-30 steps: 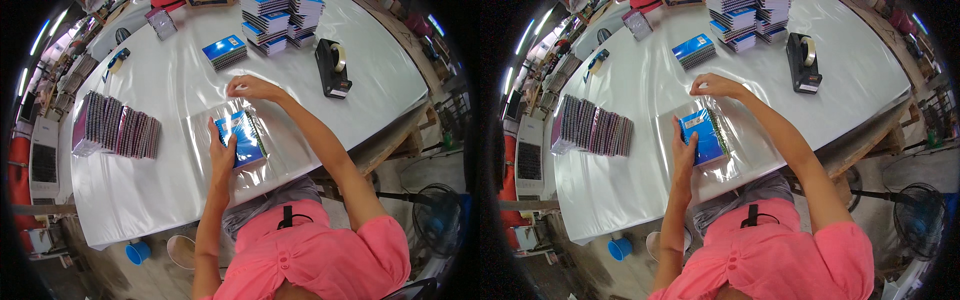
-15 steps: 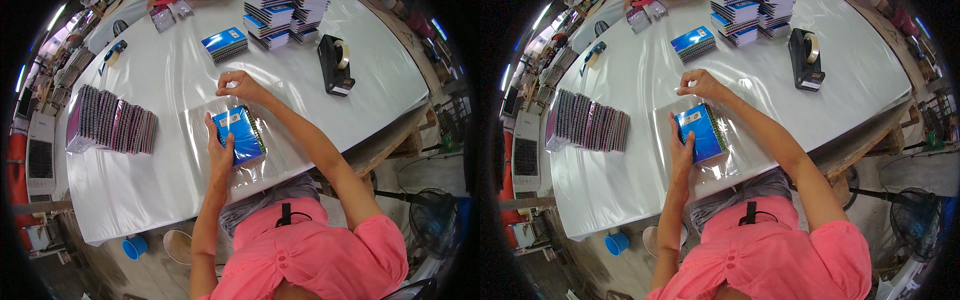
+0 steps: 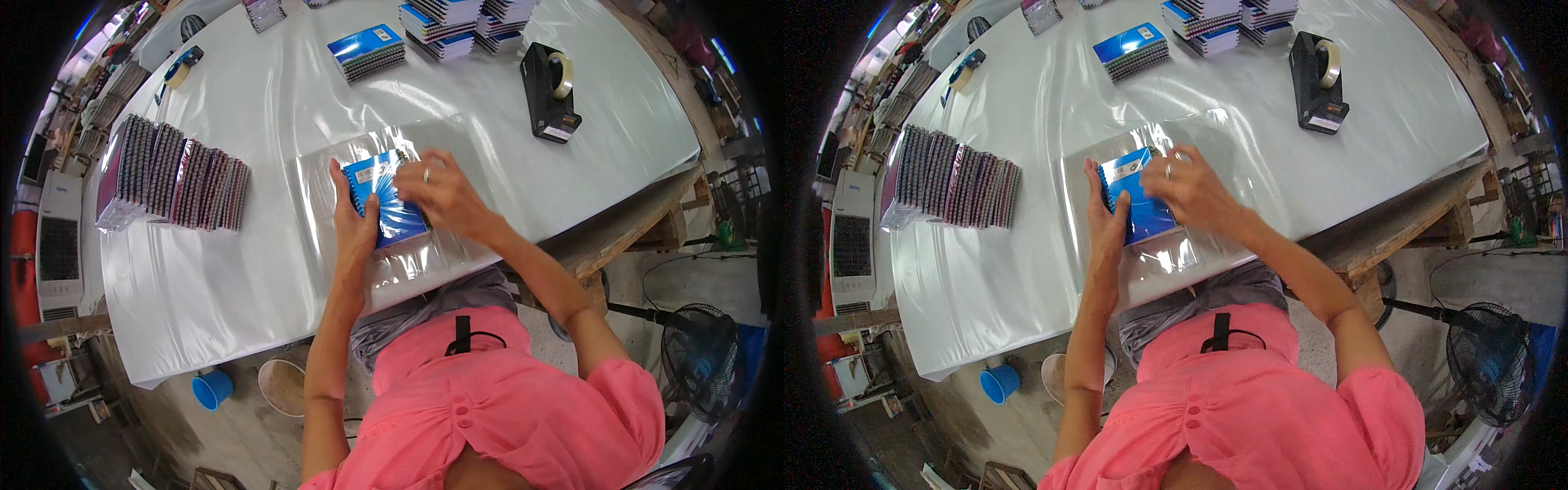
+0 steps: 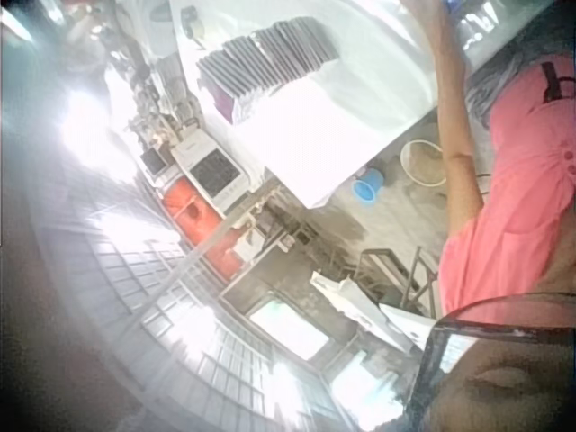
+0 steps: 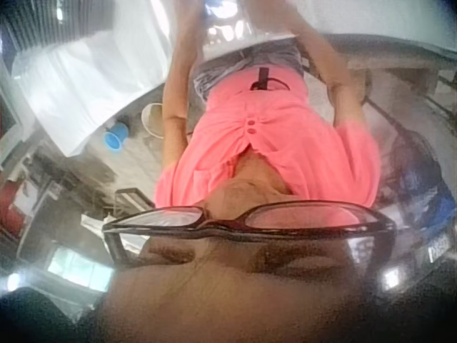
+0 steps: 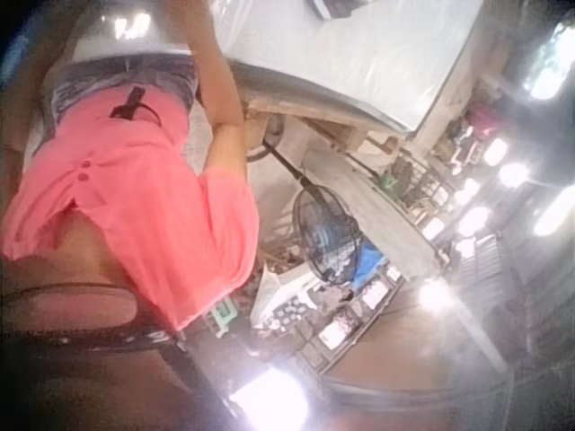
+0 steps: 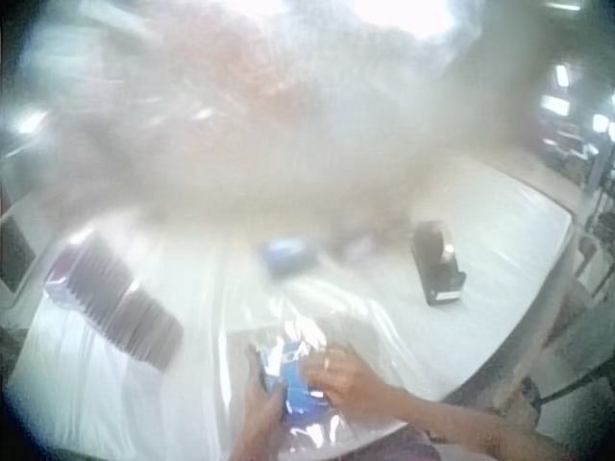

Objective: The person wraps individual spiral notebooks in plastic film and seals the edges with tape, picking up notebooks from stacks on a table and placing them onto the film.

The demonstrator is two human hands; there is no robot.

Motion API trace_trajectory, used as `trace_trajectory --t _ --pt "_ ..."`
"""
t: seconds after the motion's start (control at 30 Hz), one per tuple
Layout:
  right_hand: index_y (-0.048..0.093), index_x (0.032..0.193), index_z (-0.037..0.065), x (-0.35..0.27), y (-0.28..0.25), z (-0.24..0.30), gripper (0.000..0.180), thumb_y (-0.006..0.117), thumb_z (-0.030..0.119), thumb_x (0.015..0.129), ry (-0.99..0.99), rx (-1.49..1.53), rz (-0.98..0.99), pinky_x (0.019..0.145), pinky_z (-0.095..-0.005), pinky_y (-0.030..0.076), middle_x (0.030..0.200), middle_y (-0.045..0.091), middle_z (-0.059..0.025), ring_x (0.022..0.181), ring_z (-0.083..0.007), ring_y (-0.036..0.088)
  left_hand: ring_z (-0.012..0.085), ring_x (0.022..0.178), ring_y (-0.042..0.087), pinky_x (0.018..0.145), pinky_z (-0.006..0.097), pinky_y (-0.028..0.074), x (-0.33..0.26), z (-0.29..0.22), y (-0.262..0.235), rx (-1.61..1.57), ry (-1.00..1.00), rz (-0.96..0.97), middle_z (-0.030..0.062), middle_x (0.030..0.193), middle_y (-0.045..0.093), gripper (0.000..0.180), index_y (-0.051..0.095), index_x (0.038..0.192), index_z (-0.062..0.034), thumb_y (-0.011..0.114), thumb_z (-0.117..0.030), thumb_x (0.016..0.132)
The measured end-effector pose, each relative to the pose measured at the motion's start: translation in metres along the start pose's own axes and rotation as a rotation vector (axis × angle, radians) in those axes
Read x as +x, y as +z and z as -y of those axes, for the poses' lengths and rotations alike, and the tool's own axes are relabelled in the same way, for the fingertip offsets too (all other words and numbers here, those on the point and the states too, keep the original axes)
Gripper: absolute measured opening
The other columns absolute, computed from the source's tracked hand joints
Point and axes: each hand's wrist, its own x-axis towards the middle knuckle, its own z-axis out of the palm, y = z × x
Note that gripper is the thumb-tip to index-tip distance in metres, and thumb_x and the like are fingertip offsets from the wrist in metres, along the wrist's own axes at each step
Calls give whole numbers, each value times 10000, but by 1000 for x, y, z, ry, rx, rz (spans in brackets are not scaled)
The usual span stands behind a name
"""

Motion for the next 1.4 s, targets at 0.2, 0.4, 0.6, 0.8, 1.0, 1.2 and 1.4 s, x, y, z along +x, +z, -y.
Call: trace_trajectory --t 0.2,0.4,0.6,0.8,1.0,1.2,1.4 --pt "668 1078 79 -22 1 26 282 689 167 811 82 33 65 1030 -411 345 1151 655 -33 1151 -159 569 254 1193 515 1030 313 365 1 1 4 33 60 -19 231 1382 464 829 75 1536 -118 521 21 852" --pt "655 1115 100 -13 -7 36 307 670 226 835 70 -92 193 1069 -433 273 1212 628 -4 1170 -122 553 299 1442 179 1152 378 177 -2 5 -13 18 -14 -40 214 1563 164 810 130 1511 -14 613 -101 866" --pt "662 1086 110 -14 -6 38 282 674 216 825 108 -151 223 1075 -464 251 1196 633 -1 1175 -119 551 465 1421 116 1097 609 179 -47 17 -81 1124 7 -1 261 1536 179 727 247 1464 11 569 -352 924" --pt "642 1031 62 -4 -6 45 253 679 159 800 47 -219 257 1030 -438 338 1177 614 -51 1119 -187 569 463 1400 202 1096 612 196 -71 31 -73 1284 151 21 256 1524 214 481 447 1403 -99 516 -157 930" --pt "582 961 -22 1 -3 48 179 605 -12 784 207 137 244 902 -374 476 1156 525 -153 1069 -319 540 341 1353 385 1018 365 438 -81 9 -72 438 10 -157 176 1579 133 850 310 1483 -100 483 197 706" --pt "572 935 -20 7 7 48 175 667 86 833 456 535 320 820 -365 485 1065 547 -120 973 -290 577 349 1339 392 949 308 476 -83 -39 -66 -348 -159 -174 147 1586 118 983 137 1533 -145 531 185 694" --pt "561 765 -35 31 17 51 333 637 264 890 705 515 411 659 -359 439 772 539 -152 735 -259 535 264 1354 359 993 331 460 -74 -46 -15 -288 23 -24 159 1580 119 1003 55 1534 -117 561 156 711"
